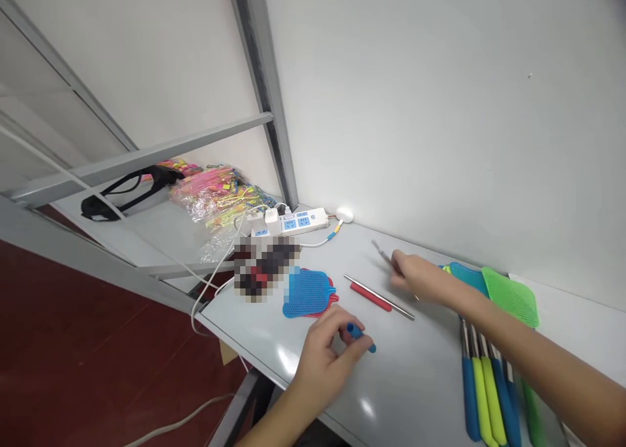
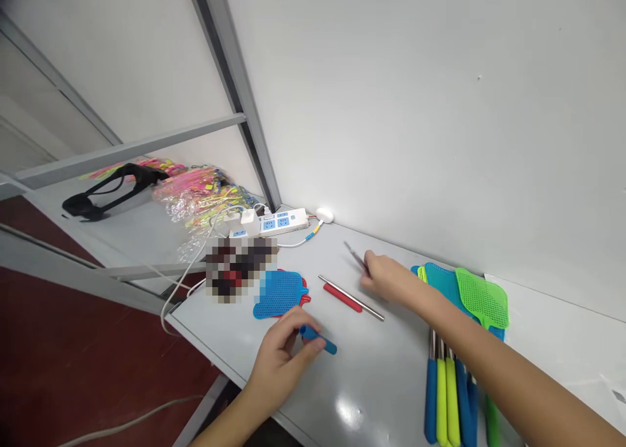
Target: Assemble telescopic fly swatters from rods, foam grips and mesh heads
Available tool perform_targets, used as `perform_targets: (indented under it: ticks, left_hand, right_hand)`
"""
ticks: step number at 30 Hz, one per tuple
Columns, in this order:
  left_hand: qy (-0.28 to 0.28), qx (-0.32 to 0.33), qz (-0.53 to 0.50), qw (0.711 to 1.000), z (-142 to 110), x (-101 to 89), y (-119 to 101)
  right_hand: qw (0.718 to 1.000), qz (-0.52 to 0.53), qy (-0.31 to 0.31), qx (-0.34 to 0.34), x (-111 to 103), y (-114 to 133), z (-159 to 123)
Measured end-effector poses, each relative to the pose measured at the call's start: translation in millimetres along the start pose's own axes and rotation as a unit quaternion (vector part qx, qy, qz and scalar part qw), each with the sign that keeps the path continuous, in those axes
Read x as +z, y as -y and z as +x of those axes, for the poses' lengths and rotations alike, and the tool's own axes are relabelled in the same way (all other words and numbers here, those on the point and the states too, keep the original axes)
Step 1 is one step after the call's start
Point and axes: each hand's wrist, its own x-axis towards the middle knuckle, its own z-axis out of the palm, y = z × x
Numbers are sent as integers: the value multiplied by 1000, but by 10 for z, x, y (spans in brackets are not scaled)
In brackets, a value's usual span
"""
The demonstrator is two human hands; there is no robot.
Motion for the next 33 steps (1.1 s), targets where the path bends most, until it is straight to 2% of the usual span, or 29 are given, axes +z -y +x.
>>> perform_targets:
  ticks: [2,3,4,6,7,8,10,12,14,17,19,22,24,27,28,29,30,33]
  left_hand:
    - [-6,-9,-33,999,-16,57,15]
    - [12,-18,-41,999,-27,88,31]
    - [37,-28,-46,998,-39,118,52]
    - [86,-40,-46,994,-62,166,103]
    - [105,-38,-42,993,-70,180,131]
    - [120,-34,-39,991,-75,187,159]
    - [144,-23,-36,989,-73,181,210]
    - [170,-16,-37,985,-58,161,245]
    - [190,-9,-40,981,-34,145,265]
    - [210,-2,-50,976,-3,144,273]
    - [215,1,-55,975,6,151,270]
    - [218,5,-57,974,6,159,258]
    - [217,8,-58,974,2,162,250]
    - [206,17,-52,977,-6,163,247]
    - [202,25,-41,978,-10,161,249]
    - [200,34,-29,979,-15,159,251]
    - [199,44,-16,979,-23,157,253]
    - [201,75,4,977,-57,150,256]
  right_hand:
    - [996,87,-22,0,-131,122,-198]
    - [986,164,-35,-8,-176,225,-321]
    - [948,313,-60,-18,-199,353,-451]
    - [824,554,-115,-31,-160,649,-698]
    - [764,628,-143,-37,-101,798,-799]
    - [721,671,-168,-44,-23,935,-879]
    - [670,710,-211,-60,165,1142,-968]
    - [646,719,-246,-74,337,1248,-991]
    - [632,720,-276,-79,446,1277,-987]
    - [620,716,-312,-76,483,1268,-984]
    - [623,710,-319,-73,473,1261,-984]
    - [642,704,-298,-63,513,1240,-985]
    - [666,690,-277,-50,573,1205,-993]
    - [741,630,-230,-25,595,1141,-1037]
    - [755,614,-228,-23,563,1126,-1060]
    - [755,611,-238,-27,514,1118,-1085]
    - [741,619,-259,-37,455,1120,-1109]
    - [682,662,-299,-82,309,1189,-1153]
